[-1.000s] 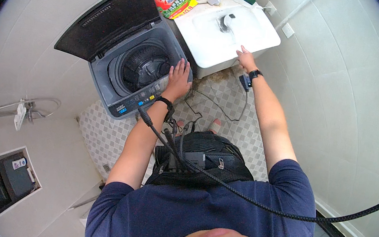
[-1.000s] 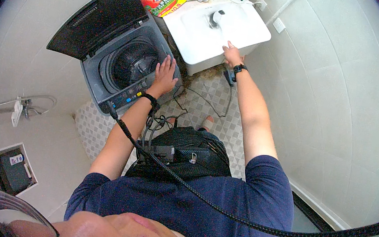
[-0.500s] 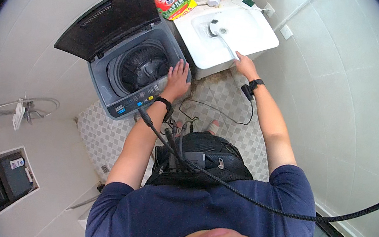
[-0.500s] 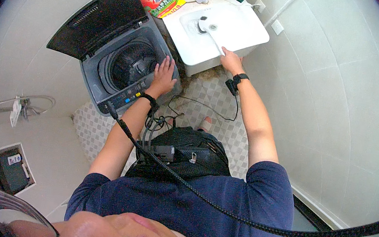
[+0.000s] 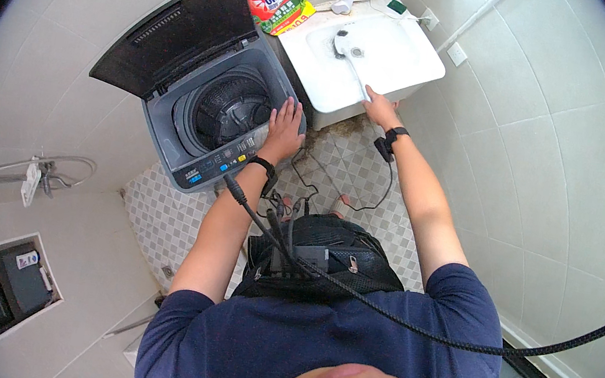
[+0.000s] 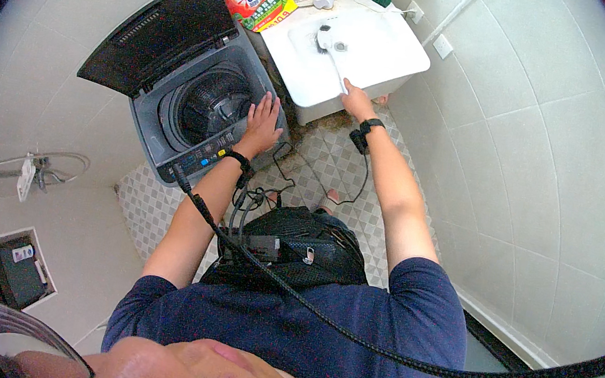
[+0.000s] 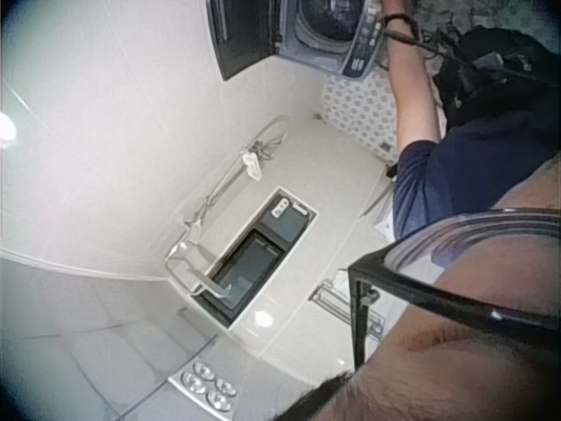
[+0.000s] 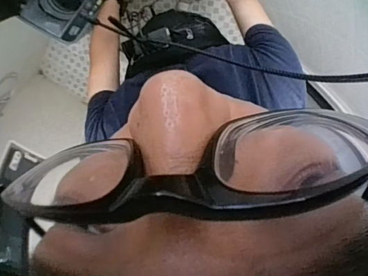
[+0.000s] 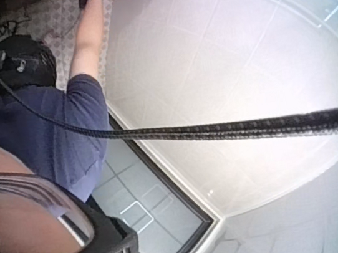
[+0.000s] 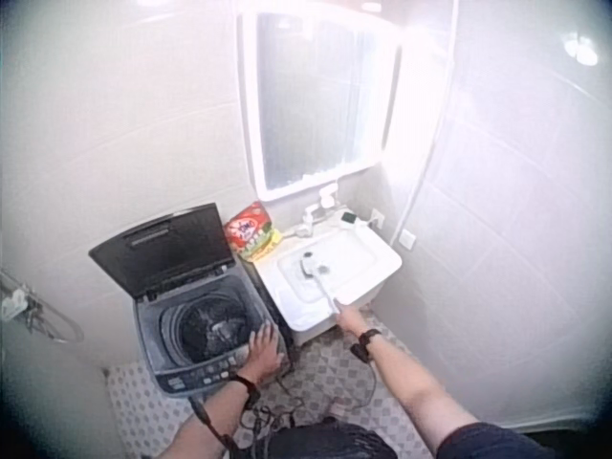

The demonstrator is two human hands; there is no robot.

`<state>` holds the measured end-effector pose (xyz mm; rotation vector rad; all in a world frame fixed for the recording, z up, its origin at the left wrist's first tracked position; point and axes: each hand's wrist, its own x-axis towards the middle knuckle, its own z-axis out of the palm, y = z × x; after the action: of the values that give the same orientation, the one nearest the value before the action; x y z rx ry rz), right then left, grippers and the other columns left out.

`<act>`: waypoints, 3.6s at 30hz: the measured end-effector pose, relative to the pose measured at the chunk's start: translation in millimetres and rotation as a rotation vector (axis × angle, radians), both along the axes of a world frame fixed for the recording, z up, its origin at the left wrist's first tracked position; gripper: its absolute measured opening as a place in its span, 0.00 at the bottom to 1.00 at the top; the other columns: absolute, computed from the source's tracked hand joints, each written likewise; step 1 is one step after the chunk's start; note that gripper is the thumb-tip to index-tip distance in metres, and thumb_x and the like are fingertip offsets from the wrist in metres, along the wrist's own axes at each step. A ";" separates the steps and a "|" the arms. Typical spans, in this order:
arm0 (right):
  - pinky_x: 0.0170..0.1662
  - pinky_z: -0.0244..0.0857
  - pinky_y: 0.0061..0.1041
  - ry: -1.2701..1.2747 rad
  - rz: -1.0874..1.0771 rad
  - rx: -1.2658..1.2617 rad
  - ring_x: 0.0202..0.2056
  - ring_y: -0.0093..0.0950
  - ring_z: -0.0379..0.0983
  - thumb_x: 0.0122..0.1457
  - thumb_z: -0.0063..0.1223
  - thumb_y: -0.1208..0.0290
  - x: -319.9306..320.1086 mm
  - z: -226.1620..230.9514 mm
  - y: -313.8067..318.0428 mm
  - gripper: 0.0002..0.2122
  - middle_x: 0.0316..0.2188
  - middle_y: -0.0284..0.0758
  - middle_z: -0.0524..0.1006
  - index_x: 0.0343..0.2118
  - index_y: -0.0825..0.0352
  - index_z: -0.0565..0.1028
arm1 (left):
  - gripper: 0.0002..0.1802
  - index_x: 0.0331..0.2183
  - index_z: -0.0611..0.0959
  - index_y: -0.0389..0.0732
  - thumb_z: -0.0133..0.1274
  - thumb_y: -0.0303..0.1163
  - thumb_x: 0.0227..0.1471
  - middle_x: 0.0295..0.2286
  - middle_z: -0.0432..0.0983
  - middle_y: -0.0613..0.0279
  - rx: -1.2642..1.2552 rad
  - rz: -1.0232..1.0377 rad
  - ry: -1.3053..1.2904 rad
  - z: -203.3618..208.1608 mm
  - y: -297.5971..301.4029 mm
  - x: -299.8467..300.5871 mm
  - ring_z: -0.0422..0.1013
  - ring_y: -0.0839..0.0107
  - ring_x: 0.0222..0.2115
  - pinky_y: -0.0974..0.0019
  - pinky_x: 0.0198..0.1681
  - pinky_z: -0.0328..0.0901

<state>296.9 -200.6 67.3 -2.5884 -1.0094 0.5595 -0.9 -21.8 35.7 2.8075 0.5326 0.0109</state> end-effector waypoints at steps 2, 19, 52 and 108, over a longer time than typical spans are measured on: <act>0.67 0.66 0.52 0.000 0.083 0.084 0.59 0.54 0.80 0.71 0.55 0.56 8.2 0.4 -13.7 0.30 0.57 0.54 0.83 0.75 0.57 0.69 | 0.55 0.79 0.52 0.38 0.63 0.43 0.64 0.79 0.39 0.40 -0.012 0.001 0.004 -1.1 1.3 -0.5 0.39 0.47 0.80 0.36 0.79 0.36; 0.44 0.76 0.57 -0.115 0.053 0.219 0.39 0.60 0.82 0.71 0.55 0.65 -59.4 -33.0 -12.6 0.29 0.37 0.59 0.84 0.75 0.52 0.68 | 0.57 0.79 0.50 0.38 0.65 0.42 0.63 0.79 0.37 0.40 0.021 -0.006 -0.005 2.2 0.1 -1.3 0.38 0.47 0.80 0.37 0.79 0.39; 0.53 0.75 0.57 -0.154 0.050 0.051 0.48 0.57 0.83 0.70 0.55 0.61 -21.2 -3.8 -1.6 0.29 0.44 0.54 0.86 0.74 0.50 0.70 | 0.56 0.78 0.53 0.38 0.65 0.46 0.63 0.79 0.41 0.42 0.046 0.007 0.038 0.5 -0.3 -0.7 0.41 0.48 0.79 0.37 0.78 0.42; 0.56 0.76 0.51 -0.092 0.226 -0.081 0.53 0.55 0.82 0.69 0.62 0.61 -0.6 53.8 -41.2 0.26 0.51 0.55 0.85 0.69 0.59 0.76 | 0.56 0.80 0.45 0.38 0.62 0.43 0.67 0.80 0.30 0.43 -0.121 -0.011 0.029 20.4 -0.1 -12.3 0.29 0.48 0.81 0.39 0.80 0.32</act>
<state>296.3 -241.8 121.2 -2.6082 -1.3473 0.5493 -13.2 -21.9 56.1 2.6963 0.5074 -0.0619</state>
